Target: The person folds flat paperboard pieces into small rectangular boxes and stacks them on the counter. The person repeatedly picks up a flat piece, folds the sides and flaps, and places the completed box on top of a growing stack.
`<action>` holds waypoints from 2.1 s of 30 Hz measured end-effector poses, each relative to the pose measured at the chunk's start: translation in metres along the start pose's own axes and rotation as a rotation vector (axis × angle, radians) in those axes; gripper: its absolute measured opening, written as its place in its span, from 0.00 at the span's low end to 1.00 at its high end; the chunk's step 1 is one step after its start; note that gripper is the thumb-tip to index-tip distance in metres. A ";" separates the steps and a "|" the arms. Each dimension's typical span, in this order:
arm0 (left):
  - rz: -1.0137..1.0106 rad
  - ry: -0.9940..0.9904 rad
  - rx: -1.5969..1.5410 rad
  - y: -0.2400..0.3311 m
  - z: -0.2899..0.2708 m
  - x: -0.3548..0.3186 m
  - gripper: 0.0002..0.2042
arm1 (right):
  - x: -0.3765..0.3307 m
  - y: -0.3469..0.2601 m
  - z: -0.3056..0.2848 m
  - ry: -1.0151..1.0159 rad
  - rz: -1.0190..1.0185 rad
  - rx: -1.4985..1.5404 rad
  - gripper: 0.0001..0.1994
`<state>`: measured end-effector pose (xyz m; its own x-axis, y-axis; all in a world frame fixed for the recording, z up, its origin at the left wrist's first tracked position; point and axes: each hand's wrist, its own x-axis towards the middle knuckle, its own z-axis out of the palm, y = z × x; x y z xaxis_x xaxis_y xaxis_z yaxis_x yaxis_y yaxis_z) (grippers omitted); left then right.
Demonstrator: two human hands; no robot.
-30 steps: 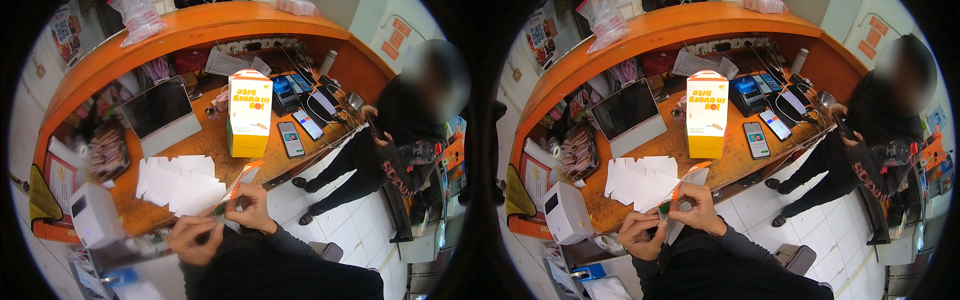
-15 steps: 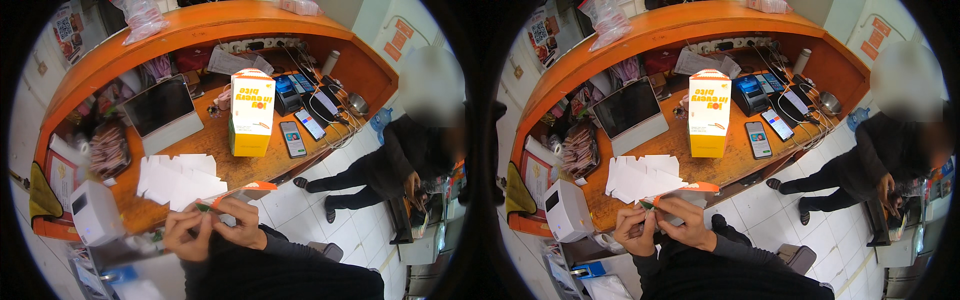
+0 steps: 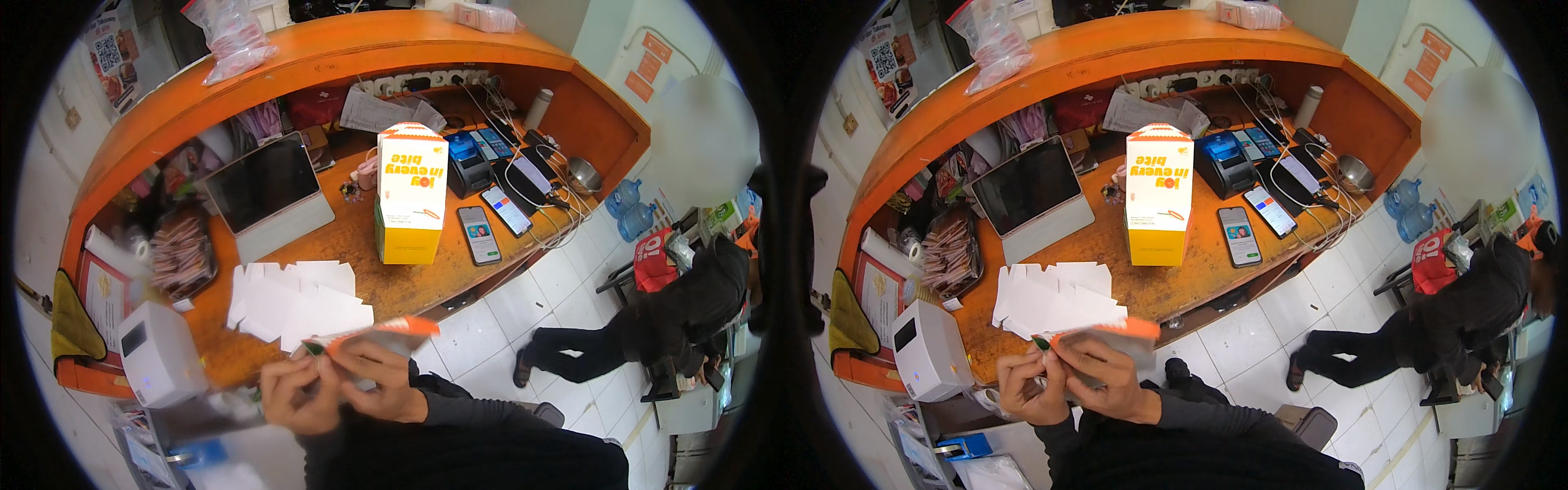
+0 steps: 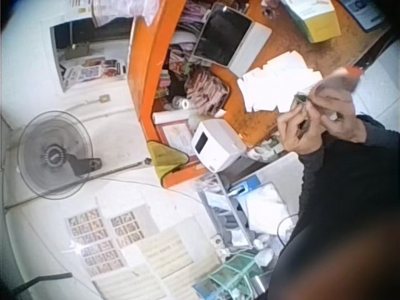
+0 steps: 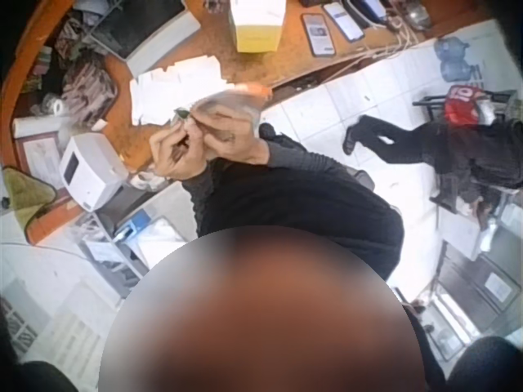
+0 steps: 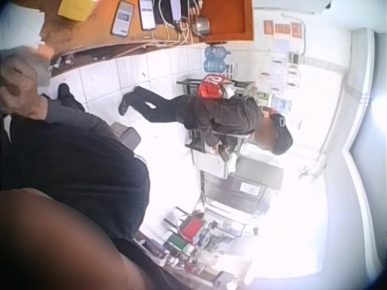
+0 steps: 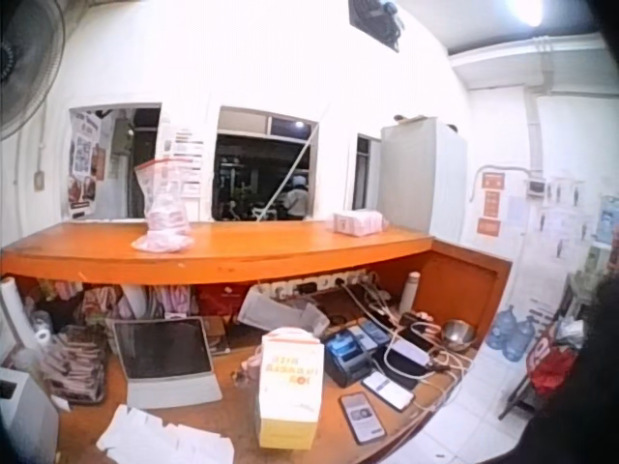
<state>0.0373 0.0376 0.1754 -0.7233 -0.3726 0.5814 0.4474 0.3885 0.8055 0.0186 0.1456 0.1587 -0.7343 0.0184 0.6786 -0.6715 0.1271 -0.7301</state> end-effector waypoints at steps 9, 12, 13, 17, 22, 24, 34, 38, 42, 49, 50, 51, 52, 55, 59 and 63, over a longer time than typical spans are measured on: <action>0.057 -0.081 0.032 0.008 0.001 0.003 0.08 | 0.007 0.010 -0.018 -0.118 0.293 0.274 0.15; 0.059 -0.147 -0.020 0.008 -0.001 0.009 0.08 | 0.011 0.019 -0.030 -0.164 0.523 0.572 0.12; 0.039 -0.171 -0.094 0.007 -0.002 0.010 0.08 | 0.012 0.023 -0.035 -0.206 0.487 0.628 0.11; -0.034 -0.237 -0.186 0.004 -0.004 0.007 0.07 | 0.013 0.029 -0.045 -0.239 0.566 0.727 0.10; -0.018 -0.149 -0.147 0.003 -0.003 0.003 0.08 | 0.013 0.024 -0.042 -0.219 0.555 0.783 0.12; 0.036 -0.160 -0.162 0.004 -0.002 0.002 0.09 | 0.015 0.023 -0.040 -0.190 0.540 0.751 0.12; 0.168 -0.276 -0.147 0.006 0.001 0.004 0.10 | 0.021 0.015 -0.046 -0.122 0.459 0.394 0.07; 0.169 -0.292 -0.144 0.005 0.001 0.003 0.10 | 0.021 0.020 -0.045 -0.104 0.439 0.392 0.09; 0.197 -0.349 -0.121 0.000 -0.003 0.001 0.11 | 0.019 0.026 -0.048 -0.164 0.363 0.351 0.11; 0.157 -0.213 -0.017 -0.008 0.005 -0.002 0.06 | 0.018 0.016 -0.044 -0.070 0.391 0.434 0.11; 0.118 -0.184 -0.054 -0.010 0.008 -0.001 0.05 | 0.017 0.015 -0.039 -0.025 0.327 0.404 0.12; 0.108 -0.186 -0.068 -0.012 0.009 -0.001 0.05 | 0.014 0.014 -0.035 0.008 0.267 0.383 0.13; 0.099 -0.180 -0.076 -0.014 0.010 -0.001 0.05 | 0.012 0.014 -0.032 0.054 0.177 0.271 0.14; 0.092 -0.172 -0.068 -0.023 0.009 -0.002 0.05 | 0.003 0.014 -0.026 0.094 0.022 0.088 0.18; 0.134 -0.239 -0.048 -0.033 0.002 -0.002 0.04 | -0.004 0.016 -0.022 0.127 -0.040 0.012 0.16; 0.154 -0.280 -0.047 -0.035 -0.008 0.002 0.04 | -0.010 0.015 -0.014 0.111 -0.042 0.042 0.16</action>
<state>0.0245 0.0167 0.1496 -0.7586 -0.0635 0.6485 0.5822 0.3807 0.7184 0.0172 0.1608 0.1427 -0.6914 0.1236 0.7118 -0.7068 0.0883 -0.7019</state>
